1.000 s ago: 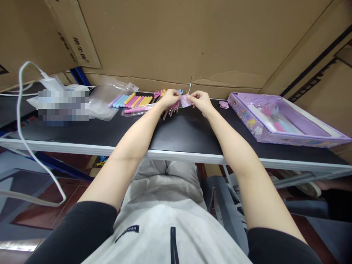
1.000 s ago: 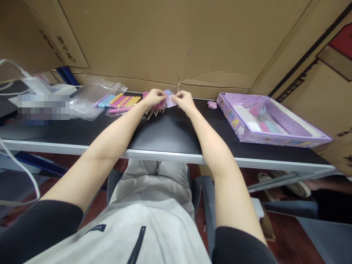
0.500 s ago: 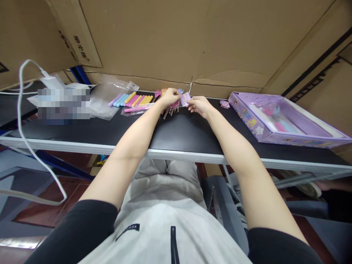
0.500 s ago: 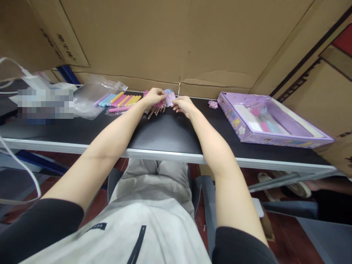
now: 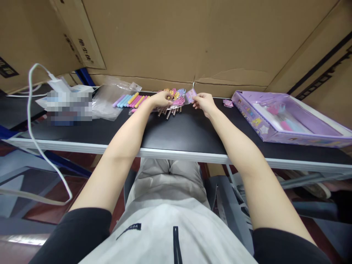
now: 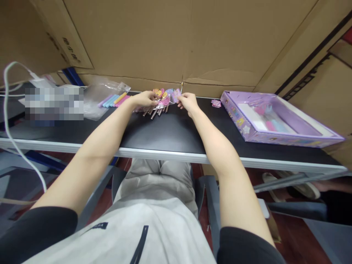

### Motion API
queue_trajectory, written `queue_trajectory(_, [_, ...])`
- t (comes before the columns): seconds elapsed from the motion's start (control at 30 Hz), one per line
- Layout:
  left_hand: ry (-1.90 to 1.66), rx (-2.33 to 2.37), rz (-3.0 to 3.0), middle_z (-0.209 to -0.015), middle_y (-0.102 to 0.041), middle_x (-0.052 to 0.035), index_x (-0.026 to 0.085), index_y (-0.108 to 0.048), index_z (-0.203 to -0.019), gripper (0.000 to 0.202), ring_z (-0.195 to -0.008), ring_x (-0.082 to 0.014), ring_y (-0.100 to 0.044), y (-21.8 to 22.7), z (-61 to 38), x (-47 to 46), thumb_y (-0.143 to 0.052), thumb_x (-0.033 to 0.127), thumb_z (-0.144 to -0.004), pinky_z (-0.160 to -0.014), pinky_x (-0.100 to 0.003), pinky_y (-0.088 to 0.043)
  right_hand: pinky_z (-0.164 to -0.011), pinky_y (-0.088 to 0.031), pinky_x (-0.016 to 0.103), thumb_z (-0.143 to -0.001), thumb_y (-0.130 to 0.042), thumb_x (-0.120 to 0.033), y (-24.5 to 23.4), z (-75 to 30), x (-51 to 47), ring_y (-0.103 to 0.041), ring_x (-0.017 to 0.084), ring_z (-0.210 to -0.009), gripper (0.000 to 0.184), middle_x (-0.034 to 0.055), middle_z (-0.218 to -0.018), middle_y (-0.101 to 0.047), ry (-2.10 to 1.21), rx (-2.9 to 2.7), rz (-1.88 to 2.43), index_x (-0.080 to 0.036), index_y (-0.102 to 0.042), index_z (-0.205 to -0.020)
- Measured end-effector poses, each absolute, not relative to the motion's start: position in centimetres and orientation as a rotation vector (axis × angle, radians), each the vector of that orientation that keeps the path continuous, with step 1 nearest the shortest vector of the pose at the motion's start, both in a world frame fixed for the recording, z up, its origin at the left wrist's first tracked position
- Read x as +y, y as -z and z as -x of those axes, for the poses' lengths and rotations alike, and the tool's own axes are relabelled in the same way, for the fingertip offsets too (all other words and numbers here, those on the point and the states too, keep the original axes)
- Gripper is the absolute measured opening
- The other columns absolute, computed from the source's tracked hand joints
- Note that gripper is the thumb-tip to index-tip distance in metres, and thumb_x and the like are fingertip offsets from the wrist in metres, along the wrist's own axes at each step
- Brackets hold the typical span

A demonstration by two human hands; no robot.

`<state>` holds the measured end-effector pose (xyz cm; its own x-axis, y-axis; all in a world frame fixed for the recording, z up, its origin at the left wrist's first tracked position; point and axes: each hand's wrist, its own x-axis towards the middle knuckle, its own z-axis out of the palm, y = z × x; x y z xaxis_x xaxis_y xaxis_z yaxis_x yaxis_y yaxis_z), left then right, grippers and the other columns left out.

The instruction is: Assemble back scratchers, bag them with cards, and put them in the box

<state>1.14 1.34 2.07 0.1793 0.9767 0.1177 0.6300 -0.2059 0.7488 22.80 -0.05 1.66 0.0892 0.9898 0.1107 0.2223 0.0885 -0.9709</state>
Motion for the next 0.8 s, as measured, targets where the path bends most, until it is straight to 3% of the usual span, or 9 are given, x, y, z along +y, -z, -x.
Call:
queue_trajectory(0.13, [-0.797, 1.438, -1.868, -0.066, -0.062, 0.0023, 0.022, -0.07, -0.077, 0.021, -0.066, -0.0174, -0.055, -1.2, -0.4, 1.5, -0.077, 0.007, -0.065, -0.073, -0.03, -0.043, -0.046, -0.039, 0.014, -0.093, -0.065, -0.002, -1.5, -22.5, 0.0, -0.051, 0.005, -0.046, 0.032, -0.0035, -0.059, -0.058, -0.911, -1.34, 1.311, -0.019, -0.052, -0.069])
queue_trajectory(0.23, [-0.871, 1.406, -1.894, -0.063, -0.058, 0.0028, 0.022, -0.07, -0.073, 0.02, -0.064, -0.0163, -0.053, -1.0, -0.2, 1.8, -0.077, 0.005, -0.063, -0.074, -0.03, -0.044, -0.047, -0.04, 0.014, -0.092, -0.067, -0.004, -1.6, -22.4, 0.0, -0.052, 0.005, -0.048, 0.029, -0.0039, -0.06, -0.058, -0.902, -1.333, 1.306, -0.019, -0.053, -0.071])
queue_trajectory(0.43, [-1.273, 1.347, -1.743, -0.077, -0.062, -0.0011, 0.019, -0.069, -0.078, 0.024, -0.093, -0.0209, -0.063, -2.4, -0.3, 1.2, -0.077, 0.0, -0.066, -0.091, -0.029, -0.049, -0.058, -0.048, 0.017, -0.09, -0.076, -0.016, -1.9, -22.6, -0.3, -0.06, 0.006, -0.061, 0.019, -0.0023, -0.08, -0.066, -0.931, -1.379, 1.179, -0.02, -0.058, -0.085])
queue_trajectory(0.57, [-1.674, 1.255, -1.362, -0.086, -0.061, -0.0014, 0.019, -0.063, -0.087, 0.026, -0.102, -0.022, -0.064, -3.9, -0.3, 0.8, -0.08, 0.003, -0.074, -0.09, -0.028, -0.051, -0.062, -0.051, 0.018, -0.086, -0.085, -0.024, -1.7, -22.1, -0.6, -0.062, 0.008, -0.066, 0.025, -0.0013, -0.087, -0.069, -0.965, -1.468, 1.156, -0.02, -0.062, -0.093])
queue_trajectory(0.7, [-1.867, 1.265, -1.004, -0.077, -0.053, 0.0049, 0.023, -0.051, -0.098, 0.023, -0.078, -0.013, -0.056, -5.2, -0.6, 0.4, -0.069, 0.008, -0.096, -0.074, -0.026, -0.046, -0.063, -0.052, 0.018, -0.084, -0.088, -0.025, -1.5, -21.2, -1.2, -0.064, 0.009, -0.07, 0.025, -0.0003, -0.084, -0.07, -1.002, -1.587, 1.118, -0.019, -0.065, -0.092])
queue_trajectory(0.8, [-1.898, 1.252, -0.751, -0.068, -0.043, 0.0077, 0.025, -0.04, -0.091, 0.027, -0.065, -0.0096, -0.041, -5.5, -0.7, 0.4, -0.053, 0.009, -0.108, -0.062, -0.024, -0.037, -0.067, -0.054, 0.019, -0.083, -0.091, -0.028, -1.3, -20.3, -2.1, -0.068, 0.011, -0.077, 0.027, 0.0005, -0.086, -0.073, -1.04, -1.688, 1.036, -0.018, -0.069, -0.095])
